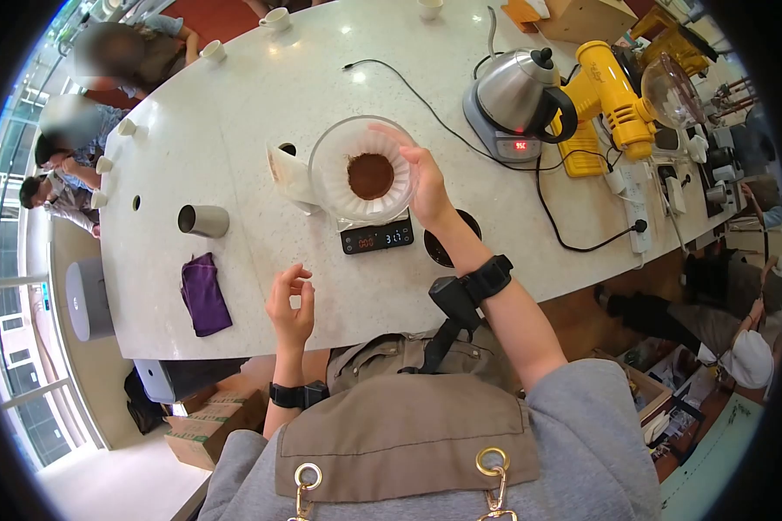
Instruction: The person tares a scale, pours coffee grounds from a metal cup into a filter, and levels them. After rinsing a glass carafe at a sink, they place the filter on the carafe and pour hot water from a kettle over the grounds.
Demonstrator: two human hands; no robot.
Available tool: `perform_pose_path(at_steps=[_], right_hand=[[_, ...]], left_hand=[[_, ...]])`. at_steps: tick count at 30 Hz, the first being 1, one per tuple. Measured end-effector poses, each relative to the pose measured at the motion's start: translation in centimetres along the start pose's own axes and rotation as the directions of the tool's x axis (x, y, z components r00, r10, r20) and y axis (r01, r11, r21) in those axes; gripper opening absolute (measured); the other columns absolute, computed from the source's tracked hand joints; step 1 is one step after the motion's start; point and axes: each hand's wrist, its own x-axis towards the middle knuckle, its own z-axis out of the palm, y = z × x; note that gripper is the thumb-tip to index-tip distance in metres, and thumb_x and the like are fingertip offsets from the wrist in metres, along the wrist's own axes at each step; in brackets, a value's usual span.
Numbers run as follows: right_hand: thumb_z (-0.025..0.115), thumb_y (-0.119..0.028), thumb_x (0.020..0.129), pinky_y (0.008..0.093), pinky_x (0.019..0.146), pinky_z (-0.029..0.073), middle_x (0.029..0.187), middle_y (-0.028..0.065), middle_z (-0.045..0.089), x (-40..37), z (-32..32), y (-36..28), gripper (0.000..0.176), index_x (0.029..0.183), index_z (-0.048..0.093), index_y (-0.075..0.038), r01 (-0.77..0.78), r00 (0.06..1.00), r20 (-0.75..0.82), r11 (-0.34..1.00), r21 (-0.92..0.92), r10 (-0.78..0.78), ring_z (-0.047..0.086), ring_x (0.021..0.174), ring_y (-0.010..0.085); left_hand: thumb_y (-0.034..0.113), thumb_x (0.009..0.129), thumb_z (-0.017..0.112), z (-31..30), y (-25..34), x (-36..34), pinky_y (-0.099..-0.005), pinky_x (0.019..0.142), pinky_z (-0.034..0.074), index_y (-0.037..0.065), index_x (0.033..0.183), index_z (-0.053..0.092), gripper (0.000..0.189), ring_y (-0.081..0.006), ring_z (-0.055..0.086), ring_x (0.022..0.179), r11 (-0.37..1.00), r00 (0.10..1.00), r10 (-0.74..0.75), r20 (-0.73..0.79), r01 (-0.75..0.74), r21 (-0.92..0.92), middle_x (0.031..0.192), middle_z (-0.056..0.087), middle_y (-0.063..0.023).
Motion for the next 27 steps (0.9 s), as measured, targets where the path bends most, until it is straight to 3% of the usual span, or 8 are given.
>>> perform_pose_path(at_steps=[5, 7, 13, 16, 18, 22, 25, 27], right_hand=[[0.034, -0.037, 0.097, 0.0353, 0.112, 0.032, 0.139, 0.0151, 0.049, -0.9, -0.4, 0.1, 0.061, 0.143, 0.037, 0.003, 0.062, 0.994, -0.073, 0.983, -0.171, -0.075, 0.047, 0.129, 0.0233], [0.032, -0.036, 0.102, 0.0338, 0.111, 0.032, 0.137, 0.0127, 0.050, -0.7, -1.1, 0.3, 0.056, 0.143, 0.038, 0.002, 0.088, 0.996, 0.009, 0.929, -0.359, -0.090, 0.048, 0.127, 0.0207], [0.024, -0.036, 0.106, 0.0326, 0.109, 0.034, 0.135, 0.0126, 0.052, -0.2, -0.2, 0.4, 0.054, 0.136, 0.047, 0.002, -0.010, 0.995, -0.095, 0.983, -0.182, -0.008, 0.048, 0.125, 0.0192], [0.027, -0.042, 0.105, 0.0325, 0.108, 0.033, 0.137, 0.0145, 0.052, 0.0, -0.8, 0.8, 0.058, 0.132, 0.051, 0.003, 0.035, 0.990, -0.118, 0.953, -0.301, -0.074, 0.046, 0.128, 0.0203], [0.026, -0.047, 0.104, 0.0336, 0.107, 0.035, 0.133, 0.0175, 0.055, 0.1, -1.4, 0.8, 0.062, 0.130, 0.051, 0.005, 0.094, 0.939, -0.233, 0.838, -0.537, -0.254, 0.050, 0.126, 0.0219], [0.036, -0.045, 0.103, 0.0350, 0.105, 0.037, 0.128, 0.0203, 0.058, -1.0, -3.5, 0.3, 0.058, 0.130, 0.050, 0.005, 0.150, 0.897, -0.285, 0.840, -0.521, -0.337, 0.053, 0.123, 0.0245], [0.050, -0.038, 0.098, 0.0360, 0.103, 0.040, 0.120, 0.0216, 0.062, -4.1, -6.2, -0.9, 0.051, 0.129, 0.051, 0.003, -0.012, 0.930, -0.266, 0.703, -0.712, -0.253, 0.057, 0.118, 0.0287], [0.060, -0.036, 0.092, 0.0368, 0.103, 0.041, 0.119, 0.0226, 0.061, -6.6, -8.0, -1.9, 0.053, 0.130, 0.052, 0.001, -0.115, 0.988, -0.148, 0.433, -0.894, -0.043, 0.056, 0.118, 0.0318]], left_hand=[[-0.002, 0.089, 0.054, 1.3, -0.4, -0.1, -0.0260, 0.063, 0.052, -0.003, 0.118, 0.058, 0.029, -0.0129, 0.062, 0.068, 0.994, 0.998, -0.065, 0.027, 0.067, -0.089, 0.087, 0.065, -0.0091], [-0.002, 0.088, 0.057, 2.0, -0.3, 0.3, -0.0275, 0.064, 0.052, -0.003, 0.117, 0.059, 0.029, -0.0151, 0.062, 0.070, 0.992, 0.995, -0.076, 0.068, 0.083, -0.099, 0.088, 0.065, -0.0093], [0.000, 0.088, 0.059, 5.2, 0.0, 3.2, -0.0291, 0.070, 0.054, -0.001, 0.116, 0.060, 0.027, -0.0174, 0.064, 0.078, 0.983, 0.983, -0.070, 0.169, 0.097, -0.154, 0.092, 0.066, -0.0095], [-0.001, 0.088, 0.059, 6.9, 0.2, 4.5, -0.0294, 0.076, 0.055, -0.001, 0.113, 0.062, 0.025, -0.0176, 0.066, 0.085, 0.974, 0.969, -0.027, 0.246, 0.081, -0.212, 0.097, 0.067, -0.0096], [0.000, 0.087, 0.060, 7.5, 0.2, 5.1, -0.0313, 0.080, 0.055, -0.001, 0.110, 0.064, 0.024, -0.0178, 0.066, 0.093, 0.957, 0.928, -0.006, 0.372, 0.114, -0.268, 0.104, 0.068, -0.0112], [0.002, 0.088, 0.059, 8.6, -0.2, 5.5, -0.0320, 0.081, 0.054, 0.001, 0.118, 0.064, 0.030, -0.0162, 0.066, 0.091, 0.941, 0.890, -0.031, 0.455, 0.180, -0.287, 0.113, 0.069, -0.0095], [0.004, 0.088, 0.061, 9.4, -1.0, 5.5, -0.0286, 0.069, 0.053, 0.003, 0.115, 0.066, 0.027, -0.0190, 0.068, 0.084, 0.925, 0.915, -0.090, 0.393, 0.223, -0.309, 0.096, 0.069, -0.0108], [0.005, 0.089, 0.060, 9.6, -0.8, 5.5, -0.0282, 0.068, 0.052, 0.004, 0.115, 0.065, 0.026, -0.0182, 0.067, 0.083, 0.937, 0.923, -0.092, 0.373, 0.207, -0.282, 0.095, 0.069, -0.0107]])
